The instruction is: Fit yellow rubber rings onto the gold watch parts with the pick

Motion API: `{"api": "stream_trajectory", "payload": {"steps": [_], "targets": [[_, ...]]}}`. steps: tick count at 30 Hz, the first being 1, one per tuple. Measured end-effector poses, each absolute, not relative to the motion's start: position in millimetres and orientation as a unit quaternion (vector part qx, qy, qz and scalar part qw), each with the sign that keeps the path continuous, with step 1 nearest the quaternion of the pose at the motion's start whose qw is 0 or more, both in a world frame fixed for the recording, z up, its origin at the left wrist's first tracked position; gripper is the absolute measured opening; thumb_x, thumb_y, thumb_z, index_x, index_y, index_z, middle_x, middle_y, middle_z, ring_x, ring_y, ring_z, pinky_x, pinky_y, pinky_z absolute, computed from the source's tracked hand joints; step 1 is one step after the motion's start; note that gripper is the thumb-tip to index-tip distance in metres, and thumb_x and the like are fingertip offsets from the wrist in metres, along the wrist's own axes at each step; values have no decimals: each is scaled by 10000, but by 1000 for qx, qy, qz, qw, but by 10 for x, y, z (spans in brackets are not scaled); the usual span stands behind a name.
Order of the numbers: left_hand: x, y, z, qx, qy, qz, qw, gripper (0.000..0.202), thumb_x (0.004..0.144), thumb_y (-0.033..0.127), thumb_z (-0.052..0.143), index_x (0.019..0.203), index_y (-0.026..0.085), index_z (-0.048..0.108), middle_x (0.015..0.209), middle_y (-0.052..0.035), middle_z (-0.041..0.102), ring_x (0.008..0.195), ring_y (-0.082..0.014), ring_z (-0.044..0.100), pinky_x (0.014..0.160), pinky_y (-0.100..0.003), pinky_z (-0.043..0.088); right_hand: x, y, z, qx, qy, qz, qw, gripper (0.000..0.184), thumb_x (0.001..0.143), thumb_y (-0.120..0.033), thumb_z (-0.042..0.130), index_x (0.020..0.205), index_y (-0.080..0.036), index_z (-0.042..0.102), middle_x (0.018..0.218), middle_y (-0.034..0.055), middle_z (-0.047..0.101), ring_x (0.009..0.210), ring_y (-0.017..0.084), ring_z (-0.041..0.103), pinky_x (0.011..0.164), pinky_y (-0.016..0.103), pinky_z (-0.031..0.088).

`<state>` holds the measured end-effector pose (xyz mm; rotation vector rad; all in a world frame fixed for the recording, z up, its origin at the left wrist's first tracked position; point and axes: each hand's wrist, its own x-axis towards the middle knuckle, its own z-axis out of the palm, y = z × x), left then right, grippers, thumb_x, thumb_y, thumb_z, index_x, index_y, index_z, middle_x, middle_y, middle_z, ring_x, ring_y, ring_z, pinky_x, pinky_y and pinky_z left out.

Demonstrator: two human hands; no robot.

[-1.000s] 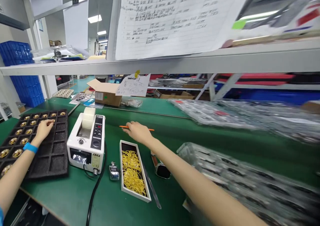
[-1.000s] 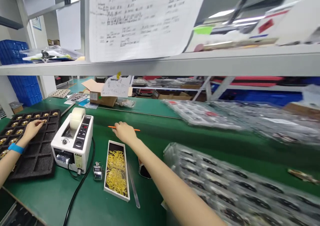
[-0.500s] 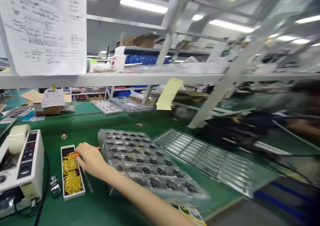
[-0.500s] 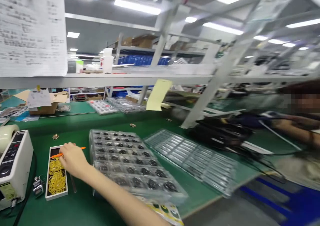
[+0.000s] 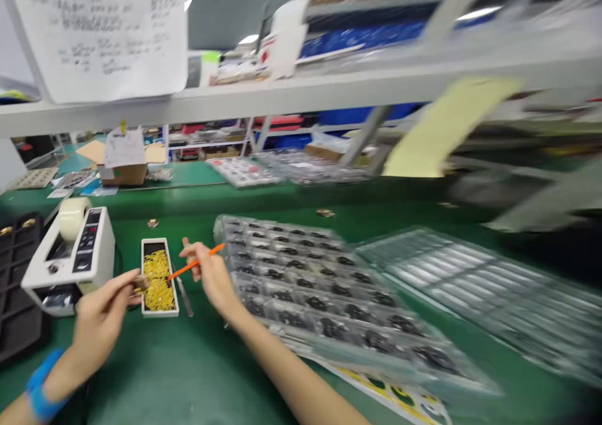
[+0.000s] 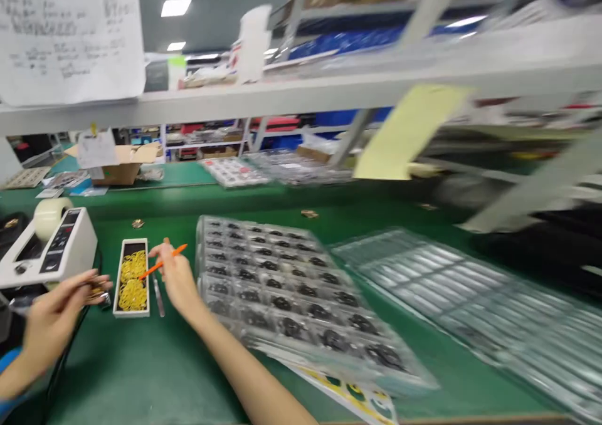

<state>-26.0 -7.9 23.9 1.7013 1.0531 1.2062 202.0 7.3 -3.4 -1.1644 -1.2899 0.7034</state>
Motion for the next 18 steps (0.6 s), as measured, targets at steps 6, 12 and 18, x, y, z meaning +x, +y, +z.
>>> {"api": "stream_trajectory", "payload": {"steps": [6, 12, 18], "targets": [[141, 154, -79, 479, 395, 448, 643, 476, 696, 399, 750, 1077, 137, 639, 724, -1, 664, 758, -207, 715, 822, -370, 570, 1934, -172, -94, -453, -524, 307, 653, 405, 860, -583, 496, 816, -205, 634, 738, 29, 615, 656, 154, 571, 624, 288, 487], [65, 110, -86, 422, 369, 464, 686, 409, 726, 249, 708, 1118, 158, 635, 792, -17, 698, 844, -184, 698, 892, -360, 538, 1780, -352, -250, -455, -617, 303, 565, 235, 877, -404, 549, 815, -210, 667, 723, 40, 645, 641, 167, 608, 606, 301, 502], [53, 111, -83, 415, 365, 442, 707, 365, 718, 183, 662, 1082, 163, 674, 874, -26, 720, 806, -154, 682, 847, -332, 560, 1781, -307, -281, -429, -608, 365, 559, 204, 889, -345, 548, 877, -218, 707, 784, 46, 700, 660, 162, 658, 619, 287, 558]]}}
